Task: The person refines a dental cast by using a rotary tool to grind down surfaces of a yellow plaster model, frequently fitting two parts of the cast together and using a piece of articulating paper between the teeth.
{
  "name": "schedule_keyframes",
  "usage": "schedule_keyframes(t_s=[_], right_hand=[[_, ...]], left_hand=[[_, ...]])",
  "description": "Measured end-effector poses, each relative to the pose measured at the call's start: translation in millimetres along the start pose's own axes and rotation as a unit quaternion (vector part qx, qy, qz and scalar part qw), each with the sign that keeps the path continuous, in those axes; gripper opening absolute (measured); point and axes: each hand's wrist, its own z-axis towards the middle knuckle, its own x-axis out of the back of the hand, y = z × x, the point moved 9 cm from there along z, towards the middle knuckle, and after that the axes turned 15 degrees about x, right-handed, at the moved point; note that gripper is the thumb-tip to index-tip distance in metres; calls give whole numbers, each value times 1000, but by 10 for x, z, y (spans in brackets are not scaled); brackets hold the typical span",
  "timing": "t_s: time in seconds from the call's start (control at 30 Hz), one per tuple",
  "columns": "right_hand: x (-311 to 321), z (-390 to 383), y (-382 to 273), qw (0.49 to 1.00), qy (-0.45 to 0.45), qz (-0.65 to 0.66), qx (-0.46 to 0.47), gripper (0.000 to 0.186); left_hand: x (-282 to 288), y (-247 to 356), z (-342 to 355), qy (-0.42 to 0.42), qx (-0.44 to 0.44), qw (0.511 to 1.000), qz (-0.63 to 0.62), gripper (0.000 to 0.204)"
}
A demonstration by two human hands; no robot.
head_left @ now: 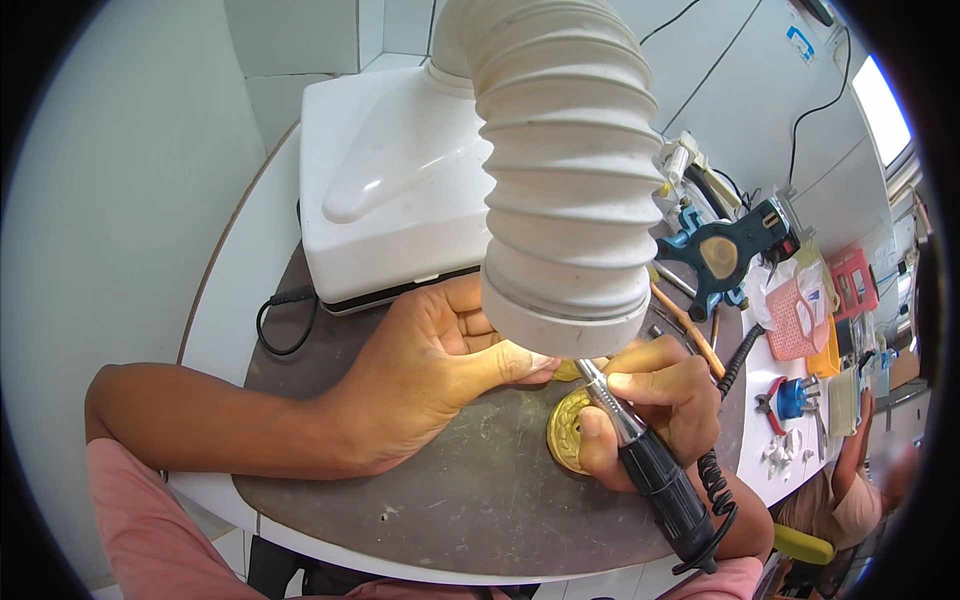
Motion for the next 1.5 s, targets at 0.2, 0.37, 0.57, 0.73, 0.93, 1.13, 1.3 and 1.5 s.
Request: schedule_keyframes(t_s=[0.2, 0.37, 0.57, 0.73, 0.93, 1.13, 1.3, 1.5], right_hand=[[-9, 15, -1, 1000, -6, 4, 4, 36], [-6, 8, 18, 1000, -5, 13, -2, 35], [-5, 36, -15, 1000, 3, 2, 26, 35], [-1, 39, -6, 1000, 2, 0, 23, 35], [6, 25, 18, 999, 19, 12, 25, 35], [-2, 36, 20, 1000, 12, 14, 17, 35], [-6, 6, 31, 999, 31, 27, 36, 35], [21, 33, -1, 999, 27, 9, 30, 34]], left_hand=[[15, 1, -10, 3, 6, 1000, 1, 31], [-5, -5, 5, -5, 2, 1000, -1, 29], [7, -5, 2, -2, 0, 1000, 2, 30], [7, -9, 9, -6, -3, 1000, 1, 29], [17, -11, 10, 1, -1, 1000, 4, 28], [32, -18, 4, 8, 0, 1000, 1, 27], [27, -19, 1, 5, 2, 1000, -5, 26], [4, -22, 6, -4, 7, 1000, -7, 26]])
